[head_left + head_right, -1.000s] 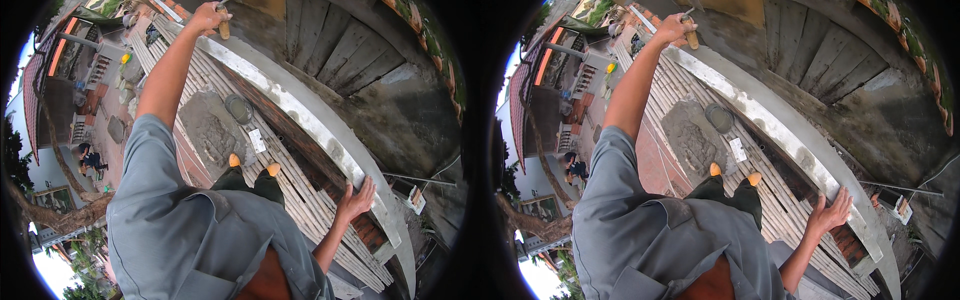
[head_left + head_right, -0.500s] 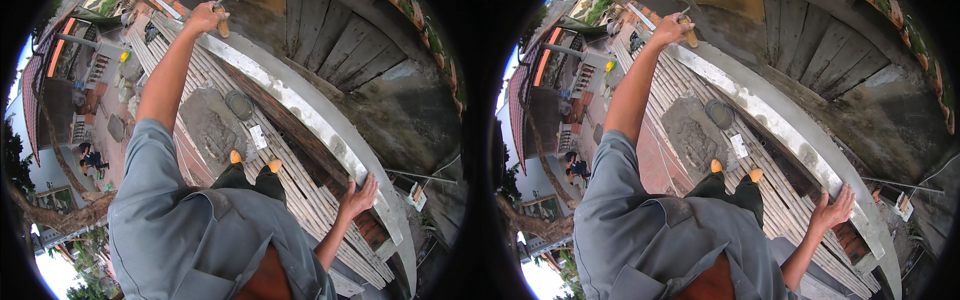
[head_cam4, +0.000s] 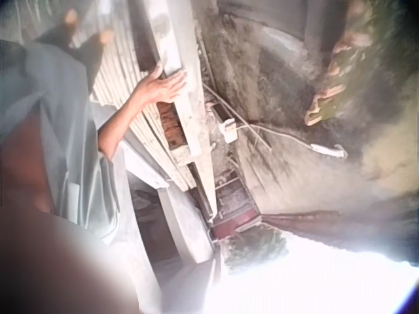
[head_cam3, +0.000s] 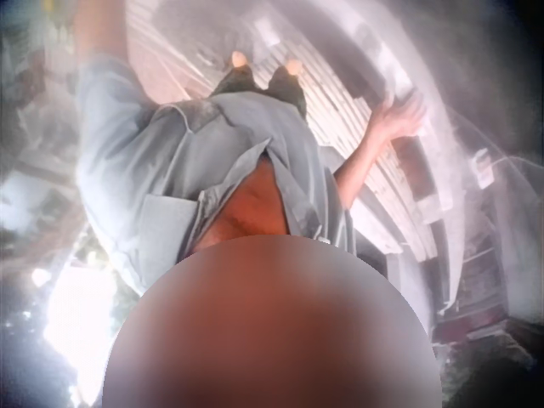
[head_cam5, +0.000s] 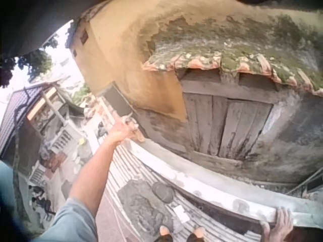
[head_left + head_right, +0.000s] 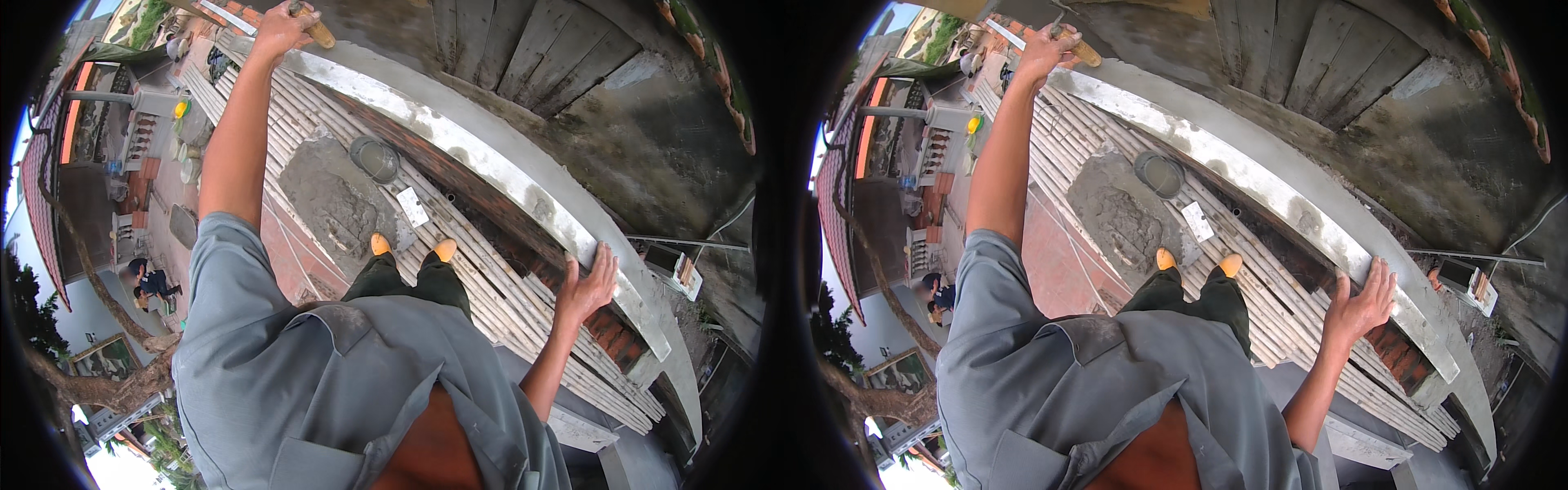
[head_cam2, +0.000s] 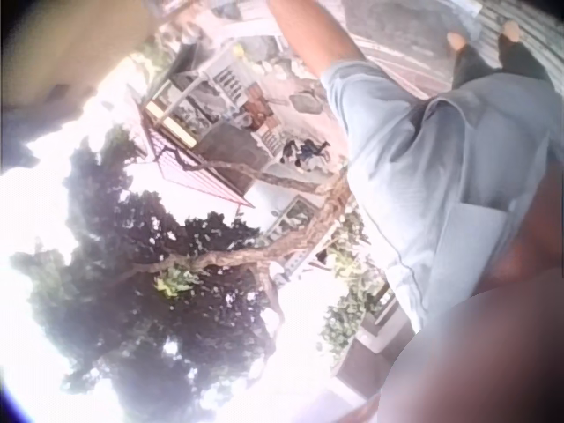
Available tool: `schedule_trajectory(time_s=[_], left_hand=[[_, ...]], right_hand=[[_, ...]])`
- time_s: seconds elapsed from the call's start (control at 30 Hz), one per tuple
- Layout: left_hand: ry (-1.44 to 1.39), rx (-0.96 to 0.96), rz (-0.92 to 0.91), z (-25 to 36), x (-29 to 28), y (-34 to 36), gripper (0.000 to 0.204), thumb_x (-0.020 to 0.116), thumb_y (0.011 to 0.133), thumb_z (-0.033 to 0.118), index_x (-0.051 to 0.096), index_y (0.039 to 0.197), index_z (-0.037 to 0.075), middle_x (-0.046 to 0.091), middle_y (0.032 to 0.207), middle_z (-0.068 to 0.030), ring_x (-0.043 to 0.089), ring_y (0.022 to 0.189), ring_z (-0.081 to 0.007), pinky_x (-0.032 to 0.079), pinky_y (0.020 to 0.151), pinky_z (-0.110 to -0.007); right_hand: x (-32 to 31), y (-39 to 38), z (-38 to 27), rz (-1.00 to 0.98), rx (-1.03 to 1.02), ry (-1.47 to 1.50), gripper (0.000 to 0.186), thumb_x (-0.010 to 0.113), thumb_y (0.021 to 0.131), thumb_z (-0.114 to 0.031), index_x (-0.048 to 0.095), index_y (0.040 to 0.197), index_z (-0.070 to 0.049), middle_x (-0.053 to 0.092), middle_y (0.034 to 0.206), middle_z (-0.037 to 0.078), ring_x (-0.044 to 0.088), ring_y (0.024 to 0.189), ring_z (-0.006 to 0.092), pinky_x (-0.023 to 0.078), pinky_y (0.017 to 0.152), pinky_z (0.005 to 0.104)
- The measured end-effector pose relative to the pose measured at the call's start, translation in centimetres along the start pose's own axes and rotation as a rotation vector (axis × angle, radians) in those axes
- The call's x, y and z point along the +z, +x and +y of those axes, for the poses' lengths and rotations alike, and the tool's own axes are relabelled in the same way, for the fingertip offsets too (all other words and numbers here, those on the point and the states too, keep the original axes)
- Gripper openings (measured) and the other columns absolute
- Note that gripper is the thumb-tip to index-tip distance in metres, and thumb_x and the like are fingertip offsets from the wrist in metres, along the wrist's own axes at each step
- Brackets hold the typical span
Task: The person scoops wet cement from a pile on bamboo scaffolding and applies it to a brick wall using a trowel and a long straight metal bar. They repeatedly smooth the cement along the wall's edge, using the bar as a guide to create a level surface.
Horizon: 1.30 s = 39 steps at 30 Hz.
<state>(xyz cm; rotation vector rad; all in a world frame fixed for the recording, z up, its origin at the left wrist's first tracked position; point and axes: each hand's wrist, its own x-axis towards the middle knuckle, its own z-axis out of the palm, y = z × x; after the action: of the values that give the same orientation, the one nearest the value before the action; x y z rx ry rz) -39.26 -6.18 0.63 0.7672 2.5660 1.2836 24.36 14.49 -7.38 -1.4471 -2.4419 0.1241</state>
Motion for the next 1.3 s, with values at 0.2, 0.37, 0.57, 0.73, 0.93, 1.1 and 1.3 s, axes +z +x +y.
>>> schedule_trajectory(time_s=[0.2,0.37,0.57,0.73,0.93,1.1,1.3], left_hand=[[-0.319,0.05,0.251,0.0,-3.5,-3.5,0.024,0.074,0.095,0.013,0.067,0.114,-0.001,0.069,0.107,-0.0115,0.07,0.094,-0.02,0.062,0.081,-0.033],[-0.613,-0.024,0.544,-4.7,-7.2,-7.2,0.024,0.069,0.096,0.003,0.058,0.115,-0.007,0.067,0.105,-0.0186,0.073,0.086,-0.0286,0.068,0.074,-0.038],[-0.778,-0.149,0.618,-14.7,-8.6,-8.8,0.037,0.068,0.096,0.003,0.047,0.117,-0.02,0.063,0.112,-0.0308,0.072,0.099,-0.0403,0.067,0.085,-0.05],[-0.819,-0.308,0.407,-19.9,-7.7,-6.1,0.054,0.06,0.105,0.02,0.043,0.132,-0.023,0.057,0.132,-0.0311,0.062,0.123,-0.0381,0.054,0.111,-0.046],[-0.811,-0.293,0.386,-21.2,-7.2,-4.5,0.052,0.061,0.105,0.018,0.044,0.133,-0.022,0.058,0.13,-0.0303,0.064,0.118,-0.0367,0.055,0.109,-0.044],[-0.804,-0.289,0.371,-20.0,-6.6,-4.1,0.048,0.061,0.104,0.017,0.047,0.13,-0.022,0.06,0.127,-0.0298,0.066,0.115,-0.0367,0.056,0.108,-0.045],[-0.756,-0.109,0.256,-13.2,-4.1,-5.9,0.045,0.06,0.105,0.015,0.048,0.128,-0.022,0.06,0.126,-0.0322,0.067,0.114,-0.0373,0.057,0.106,-0.046]], right_hand=[[0.0,0.1,-0.2,-0.008,0.023,0.007,0.07,0.082,0.081,-0.024,0.056,0.145,-0.013,0.055,0.15,0.008,0.039,0.148,0.0325,0.025,0.117,0.059],[-0.3,0.3,-0.4,-0.02,0.04,0.042,0.07,0.083,0.08,-0.022,0.057,0.144,-0.013,0.054,0.15,0.009,0.039,0.148,0.0326,0.024,0.118,0.0599],[-0.4,0.2,-0.6,-0.019,0.07,0.053,0.071,0.085,0.078,-0.024,0.057,0.143,-0.012,0.055,0.147,0.009,0.039,0.147,0.0341,0.022,0.118,0.0619],[-0.7,0.0,-0.2,0.005,0.09,0.096,0.069,0.085,0.079,-0.027,0.058,0.14,-0.01,0.056,0.146,0.01,0.039,0.146,0.0349,0.021,0.116,0.064],[-1.0,0.2,-0.2,-0.036,0.122,0.094,0.07,0.085,0.078,-0.026,0.058,0.141,-0.009,0.054,0.147,0.011,0.039,0.145,0.0355,0.022,0.115,0.065],[-0.9,0.2,-0.1,-0.033,0.123,0.112,0.07,0.084,0.079,-0.026,0.057,0.141,-0.008,0.053,0.147,0.011,0.039,0.145,0.0359,0.022,0.114,0.0655],[-1.3,0.3,-0.4,-0.026,0.131,0.103,0.07,0.085,0.079,-0.027,0.057,0.141,-0.011,0.055,0.146,0.01,0.04,0.145,0.0352,0.023,0.116,0.0635]])
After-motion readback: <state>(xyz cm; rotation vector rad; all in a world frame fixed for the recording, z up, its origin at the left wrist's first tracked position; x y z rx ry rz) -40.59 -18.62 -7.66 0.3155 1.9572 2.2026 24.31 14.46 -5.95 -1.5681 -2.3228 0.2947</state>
